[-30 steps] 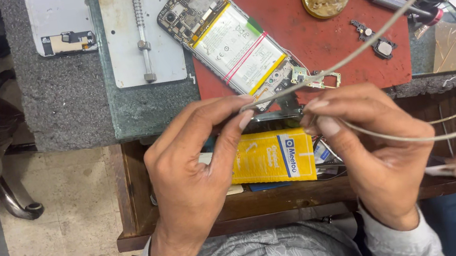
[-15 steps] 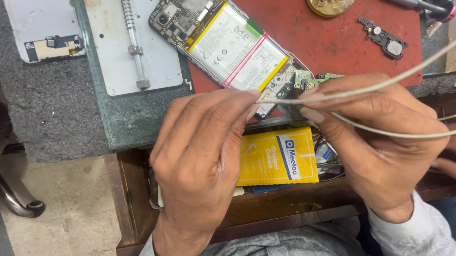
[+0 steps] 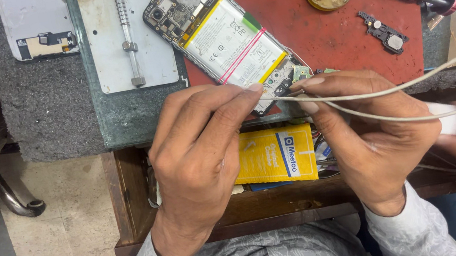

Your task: The person solders a small circuit board on a disassembled smartphone using a soldering iron, then connects a flex cable to the phone's board. They use tweezers to position components and a screwdriver on the phone, working over a cluttered repair bench.

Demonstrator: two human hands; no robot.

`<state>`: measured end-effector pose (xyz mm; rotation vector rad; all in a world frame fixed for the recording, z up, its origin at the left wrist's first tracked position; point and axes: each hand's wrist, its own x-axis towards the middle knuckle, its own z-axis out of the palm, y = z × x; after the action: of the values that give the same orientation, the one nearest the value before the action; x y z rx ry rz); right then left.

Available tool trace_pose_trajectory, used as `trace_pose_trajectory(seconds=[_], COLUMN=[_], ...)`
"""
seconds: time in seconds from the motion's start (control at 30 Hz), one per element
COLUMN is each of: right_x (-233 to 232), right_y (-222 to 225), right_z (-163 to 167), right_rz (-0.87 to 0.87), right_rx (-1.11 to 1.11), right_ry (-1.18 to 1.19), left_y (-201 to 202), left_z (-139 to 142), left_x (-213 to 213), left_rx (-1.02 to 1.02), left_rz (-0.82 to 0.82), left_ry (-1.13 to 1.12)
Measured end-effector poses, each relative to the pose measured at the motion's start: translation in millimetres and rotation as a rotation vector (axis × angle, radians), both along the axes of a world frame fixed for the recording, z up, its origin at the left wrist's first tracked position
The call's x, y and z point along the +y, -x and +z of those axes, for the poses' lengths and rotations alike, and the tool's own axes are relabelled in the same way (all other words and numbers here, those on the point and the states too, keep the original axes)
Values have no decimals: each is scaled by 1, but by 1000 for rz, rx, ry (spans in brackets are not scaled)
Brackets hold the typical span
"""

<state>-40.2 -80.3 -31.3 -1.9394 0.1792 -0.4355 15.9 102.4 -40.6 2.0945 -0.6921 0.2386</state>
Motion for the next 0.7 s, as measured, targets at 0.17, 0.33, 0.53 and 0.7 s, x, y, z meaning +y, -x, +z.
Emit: trace_pose_trajectory(seconds=[0.17,0.33,0.53,0.7], right_x=[-1,1,2,4], right_y=[-2,-2,-5,-7], right_z=[1,1,2,3], right_rz=[-3,1,36,65], right_rx=[-5,-7,-38,-85], right_ry=[62,42,83,240], left_y=[0,0,-1,-1], left_z=[3,6,6,6], left_x=[1,2,1,3], left_rx=[-22,-22,-29,-42], left_rz=[-11,-17,-14,-23], left_ry=[-29,-44,-44,-49])
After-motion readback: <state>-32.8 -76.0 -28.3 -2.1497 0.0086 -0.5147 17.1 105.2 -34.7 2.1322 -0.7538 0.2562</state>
